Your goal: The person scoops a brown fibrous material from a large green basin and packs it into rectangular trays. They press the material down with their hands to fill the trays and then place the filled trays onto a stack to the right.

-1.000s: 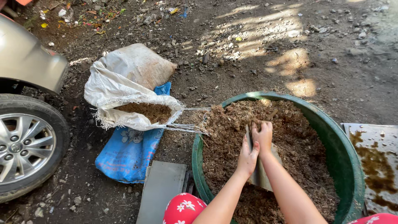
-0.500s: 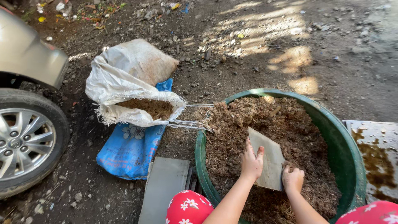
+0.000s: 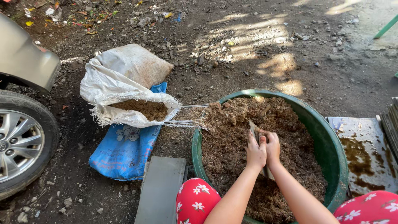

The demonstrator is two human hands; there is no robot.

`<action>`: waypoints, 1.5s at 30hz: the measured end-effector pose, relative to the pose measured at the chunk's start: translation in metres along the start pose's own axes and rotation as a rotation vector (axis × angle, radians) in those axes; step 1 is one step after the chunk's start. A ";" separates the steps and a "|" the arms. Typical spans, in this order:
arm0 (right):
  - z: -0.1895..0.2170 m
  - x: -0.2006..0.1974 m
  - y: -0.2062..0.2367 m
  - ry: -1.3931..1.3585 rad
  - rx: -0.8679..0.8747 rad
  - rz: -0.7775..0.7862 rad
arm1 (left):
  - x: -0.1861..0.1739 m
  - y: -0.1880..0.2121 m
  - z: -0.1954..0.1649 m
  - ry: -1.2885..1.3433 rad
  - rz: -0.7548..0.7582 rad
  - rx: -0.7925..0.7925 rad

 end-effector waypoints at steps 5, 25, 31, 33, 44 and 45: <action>-0.041 -0.037 0.048 0.033 -0.047 0.005 | 0.005 0.008 0.010 0.022 0.096 -0.135; 0.005 0.045 -0.038 0.153 0.016 0.026 | -0.025 0.014 0.007 0.064 0.033 0.065; -0.025 0.020 0.040 -0.022 -0.102 0.031 | -0.027 0.008 0.020 0.065 0.045 -0.006; -0.047 0.000 0.069 0.028 -0.093 0.052 | -0.029 0.005 0.025 0.064 0.029 -0.021; -0.035 -0.018 0.083 0.093 -0.076 -0.005 | -0.029 0.013 0.039 0.366 -0.088 -0.231; -0.027 -0.019 0.092 0.077 -0.144 -0.007 | -0.030 0.014 0.040 0.387 -0.106 -0.254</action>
Point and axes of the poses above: each hand's wrist, its own y-axis away from the middle knuckle, its own x-axis out of the palm, z = x × y, the point moved 9 cm from there along -y, towards the middle knuckle, and after that the axes turned 15 degrees about -z, right-handed, at the moved point
